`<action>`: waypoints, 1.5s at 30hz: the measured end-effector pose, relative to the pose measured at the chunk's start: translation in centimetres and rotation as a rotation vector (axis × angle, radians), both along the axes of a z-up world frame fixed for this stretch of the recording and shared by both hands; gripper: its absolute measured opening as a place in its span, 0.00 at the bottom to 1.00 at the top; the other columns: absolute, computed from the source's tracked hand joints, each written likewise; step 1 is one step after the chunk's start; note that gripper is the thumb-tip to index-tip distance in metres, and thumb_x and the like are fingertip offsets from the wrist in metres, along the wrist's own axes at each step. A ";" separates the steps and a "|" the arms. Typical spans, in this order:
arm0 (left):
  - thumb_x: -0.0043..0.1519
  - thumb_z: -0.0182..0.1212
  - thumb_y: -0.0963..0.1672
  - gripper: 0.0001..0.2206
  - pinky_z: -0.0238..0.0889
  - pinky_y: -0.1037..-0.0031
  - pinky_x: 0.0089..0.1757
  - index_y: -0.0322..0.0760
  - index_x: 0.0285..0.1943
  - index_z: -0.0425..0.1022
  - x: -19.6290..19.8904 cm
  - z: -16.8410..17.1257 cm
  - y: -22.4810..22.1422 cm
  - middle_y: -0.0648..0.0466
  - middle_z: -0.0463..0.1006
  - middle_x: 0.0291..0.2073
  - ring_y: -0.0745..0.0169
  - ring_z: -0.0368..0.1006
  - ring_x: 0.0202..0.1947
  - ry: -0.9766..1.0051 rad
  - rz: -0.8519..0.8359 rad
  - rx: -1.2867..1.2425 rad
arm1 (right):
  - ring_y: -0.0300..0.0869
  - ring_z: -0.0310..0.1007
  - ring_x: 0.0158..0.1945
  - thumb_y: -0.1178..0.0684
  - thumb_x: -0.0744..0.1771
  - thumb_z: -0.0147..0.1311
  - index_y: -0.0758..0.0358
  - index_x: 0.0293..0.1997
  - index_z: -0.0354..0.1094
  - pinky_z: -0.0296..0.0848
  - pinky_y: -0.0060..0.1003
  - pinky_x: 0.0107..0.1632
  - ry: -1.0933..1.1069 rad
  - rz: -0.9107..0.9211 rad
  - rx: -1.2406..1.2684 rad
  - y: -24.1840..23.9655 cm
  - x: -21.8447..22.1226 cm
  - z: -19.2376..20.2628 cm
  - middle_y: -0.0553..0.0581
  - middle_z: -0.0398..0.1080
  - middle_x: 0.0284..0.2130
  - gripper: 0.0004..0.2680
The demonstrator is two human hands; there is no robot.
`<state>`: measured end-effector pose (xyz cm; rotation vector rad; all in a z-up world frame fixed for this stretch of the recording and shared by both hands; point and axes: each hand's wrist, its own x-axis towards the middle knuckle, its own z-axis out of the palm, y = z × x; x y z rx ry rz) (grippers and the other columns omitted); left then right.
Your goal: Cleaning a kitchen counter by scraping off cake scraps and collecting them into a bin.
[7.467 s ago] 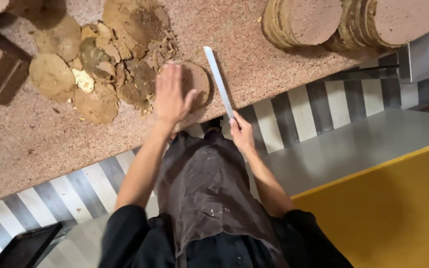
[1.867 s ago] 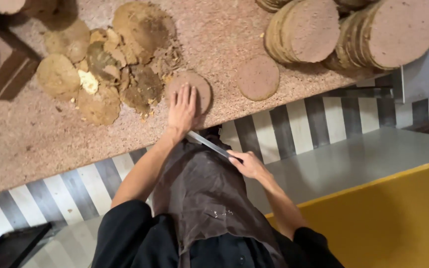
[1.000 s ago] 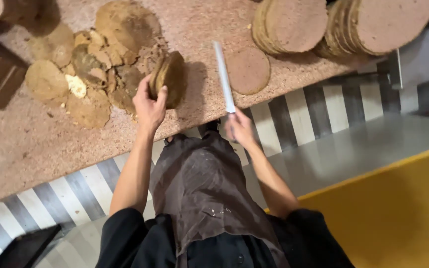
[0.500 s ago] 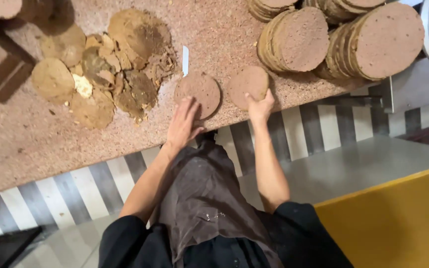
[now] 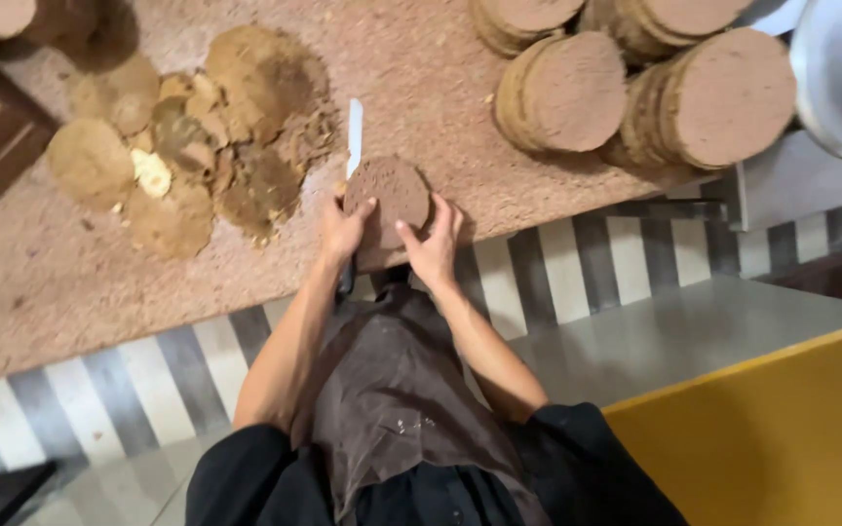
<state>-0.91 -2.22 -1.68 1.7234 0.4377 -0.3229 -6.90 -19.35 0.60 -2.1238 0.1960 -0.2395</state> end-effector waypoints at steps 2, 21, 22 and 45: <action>0.60 0.70 0.44 0.23 0.73 0.68 0.45 0.26 0.60 0.68 -0.4 -0.3 -1.7 0.44 0.80 0.47 0.59 0.77 0.43 0.009 0.033 -0.110 | 0.55 0.60 0.65 0.48 0.63 0.68 0.59 0.68 0.57 0.64 0.50 0.64 0.186 -0.179 0.324 -1.4 0.4 -3.7 0.64 0.60 0.60 0.28; 0.69 0.58 0.42 0.26 0.71 0.72 0.50 0.37 0.75 0.53 -2.5 6.7 -5.0 0.45 0.73 0.59 0.60 0.76 0.52 -0.024 -0.236 -0.267 | 0.58 0.63 0.67 0.55 0.65 0.62 0.61 0.71 0.50 0.70 0.65 0.66 -0.552 -0.683 1.058 -32.8 6.5 17.5 0.64 0.62 0.63 0.27; 0.69 0.58 0.42 0.26 0.71 0.72 0.50 0.37 0.75 0.53 -3.5 4.6 -3.6 0.45 0.73 0.59 0.60 0.76 0.52 -0.024 -0.242 -0.268 | 0.58 0.63 0.67 0.55 0.65 0.62 0.61 0.71 0.50 0.70 0.65 0.66 -0.556 -0.687 1.056 -34.6 7.0 16.7 0.64 0.62 0.63 0.27; 0.56 0.69 0.46 0.16 0.71 0.57 0.44 0.37 0.50 0.74 -7.7 -3.7 -0.6 0.42 0.81 0.40 0.41 0.78 0.42 -0.180 -0.220 0.446 | 0.41 0.75 0.40 0.54 0.66 0.61 0.64 0.59 0.61 0.75 0.38 0.40 0.520 0.222 0.347 2.9 -1.3 -8.2 0.56 0.74 0.42 0.17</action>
